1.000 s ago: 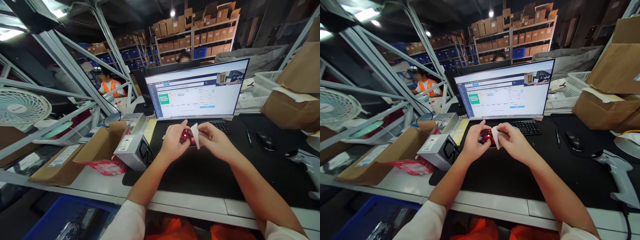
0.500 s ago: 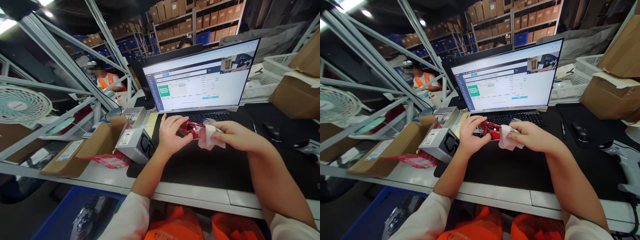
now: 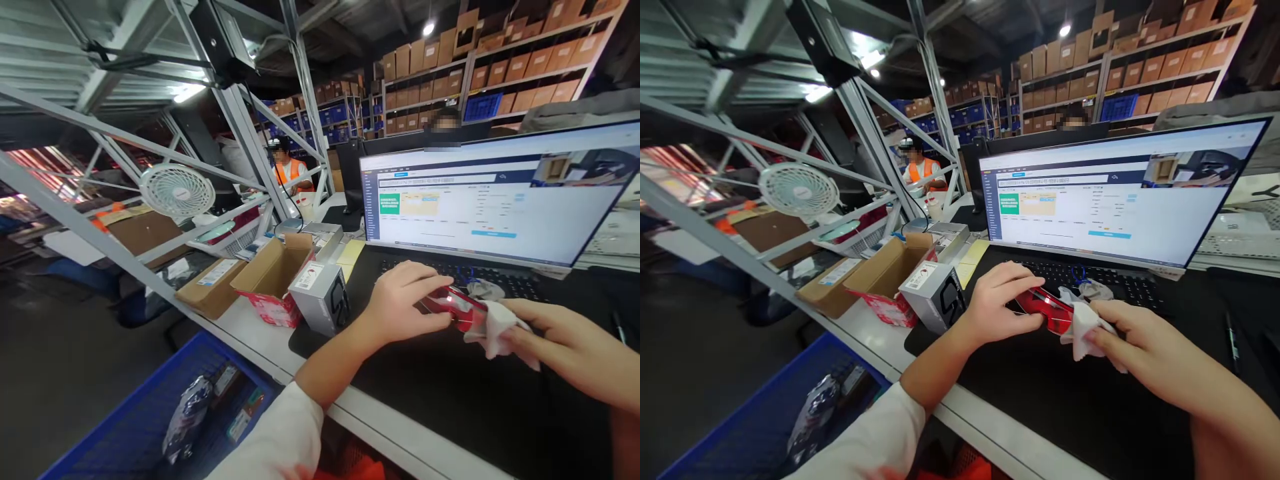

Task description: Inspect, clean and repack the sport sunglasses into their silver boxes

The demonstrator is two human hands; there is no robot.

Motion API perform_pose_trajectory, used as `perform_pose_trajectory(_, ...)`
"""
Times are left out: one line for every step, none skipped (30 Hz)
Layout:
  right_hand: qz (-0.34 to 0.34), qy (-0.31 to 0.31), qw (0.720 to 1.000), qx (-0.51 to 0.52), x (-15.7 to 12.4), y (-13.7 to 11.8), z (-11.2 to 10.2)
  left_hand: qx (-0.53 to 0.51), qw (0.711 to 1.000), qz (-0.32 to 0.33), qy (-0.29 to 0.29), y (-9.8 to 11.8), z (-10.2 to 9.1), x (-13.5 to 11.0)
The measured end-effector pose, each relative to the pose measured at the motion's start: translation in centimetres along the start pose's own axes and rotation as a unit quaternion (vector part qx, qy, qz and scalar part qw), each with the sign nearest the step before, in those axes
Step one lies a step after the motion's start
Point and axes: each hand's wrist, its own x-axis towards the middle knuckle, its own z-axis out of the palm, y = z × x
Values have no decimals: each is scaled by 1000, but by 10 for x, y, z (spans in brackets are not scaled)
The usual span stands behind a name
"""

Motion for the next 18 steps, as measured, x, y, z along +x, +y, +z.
perform_pose_trajectory(3, -14, 1000, -4, 0, 0, 0, -9, 1000, 2, 4, 0, 1, 0)
perform_pose_trajectory(6, -30, 999, -14, 1, -1, 3, -14, 1000, 6, -1, 2, 4, -1)
perform_pose_trajectory(6, -36, 999, -26, 2, -4, 7, -17, 1000, 11, -12, 3, 8, -3)
perform_pose_trajectory(1, -19, 999, -39, 4, -6, 12, -19, 999, 18, -25, 5, 12, -4)
perform_pose_trajectory(-5, -2, 998, -55, 6, -9, 17, -22, 999, 27, -39, 7, 17, -6)
perform_pose_trajectory(-7, 8, 997, -71, 7, -10, 21, -25, 998, 36, -52, 9, 20, -7)
perform_pose_trajectory(-6, 10, 997, -81, 7, -11, 23, -29, 997, 43, -60, 10, 22, -8)
perform_pose_trajectory(-4, 4, 997, -79, 6, -10, 22, -30, 997, 45, -60, 10, 22, -7)
perform_pose_trajectory(0, -11, 998, -67, 4, -8, 18, -30, 997, 42, -50, 9, 21, -6)
perform_pose_trajectory(6, -28, 998, -49, 2, -4, 13, -30, 998, 36, -34, 8, 18, -5)
perform_pose_trajectory(14, -42, 999, -31, -1, -1, 6, -31, 999, 28, -12, 7, 14, -3)
perform_pose_trajectory(24, -50, 998, -21, -4, 3, -1, -34, 999, 22, 11, 5, 10, -2)
perform_pose_trajectory(33, -54, 998, -16, -7, 6, -6, -37, 999, 19, 31, 5, 6, 0)
perform_pose_trajectory(36, -53, 998, -16, -9, 7, -9, -40, 998, 20, 45, 4, 3, 1)
perform_pose_trajectory(32, -49, 998, -15, -9, 7, -9, -41, 998, 23, 52, 5, 3, 1)
perform_pose_trajectory(24, -45, 999, -11, -9, 5, -6, -40, 998, 28, 45, 7, 3, 1)
perform_pose_trajectory(14, -44, 999, -6, -7, 2, -1, -38, 998, 36, 27, 8, 6, 0)
perform_pose_trajectory(5, -38, 999, -5, -5, -2, 5, -36, 999, 41, 3, 11, 9, -2)
